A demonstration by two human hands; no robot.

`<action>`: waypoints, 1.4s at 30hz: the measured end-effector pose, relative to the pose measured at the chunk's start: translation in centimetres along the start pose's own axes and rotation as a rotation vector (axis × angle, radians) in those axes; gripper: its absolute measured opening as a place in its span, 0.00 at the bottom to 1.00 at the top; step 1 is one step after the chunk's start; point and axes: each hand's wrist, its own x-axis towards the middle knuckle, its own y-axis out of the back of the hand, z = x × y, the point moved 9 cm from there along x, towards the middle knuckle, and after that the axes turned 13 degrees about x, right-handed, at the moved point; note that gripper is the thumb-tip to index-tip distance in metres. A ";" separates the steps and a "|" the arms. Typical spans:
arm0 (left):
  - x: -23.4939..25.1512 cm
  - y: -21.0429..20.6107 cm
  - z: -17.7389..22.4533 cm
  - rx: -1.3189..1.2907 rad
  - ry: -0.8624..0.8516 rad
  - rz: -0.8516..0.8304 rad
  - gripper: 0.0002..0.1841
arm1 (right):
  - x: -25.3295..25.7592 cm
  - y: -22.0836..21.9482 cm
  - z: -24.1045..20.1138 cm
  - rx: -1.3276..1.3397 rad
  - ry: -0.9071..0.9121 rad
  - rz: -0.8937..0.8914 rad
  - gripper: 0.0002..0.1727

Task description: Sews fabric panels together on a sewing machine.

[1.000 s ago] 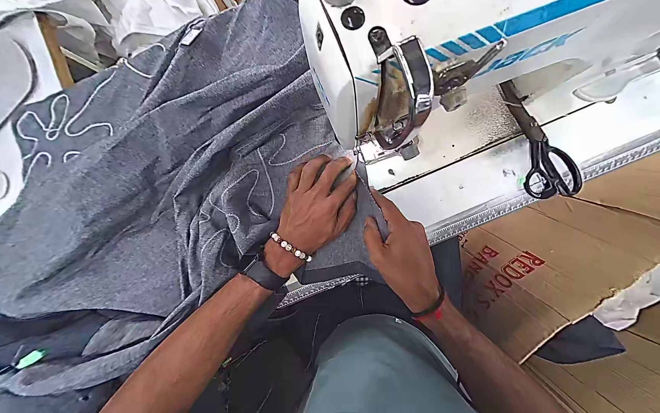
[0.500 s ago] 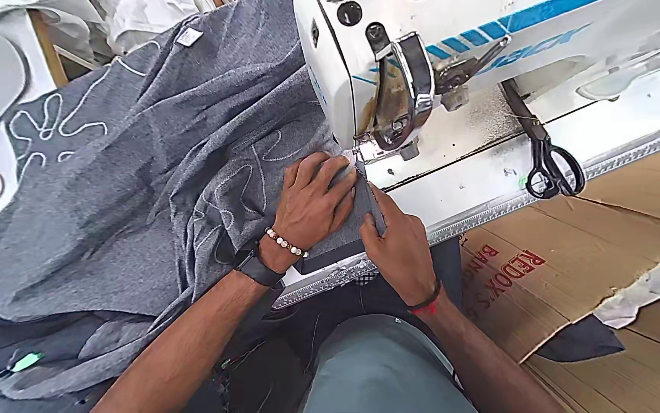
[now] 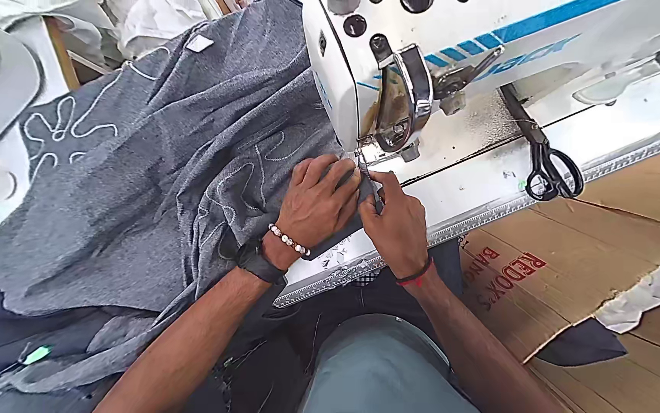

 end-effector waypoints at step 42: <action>3.9 1.6 1.7 -0.047 -0.197 0.168 0.14 | 0.7 3.5 2.3 -0.119 0.167 0.267 0.14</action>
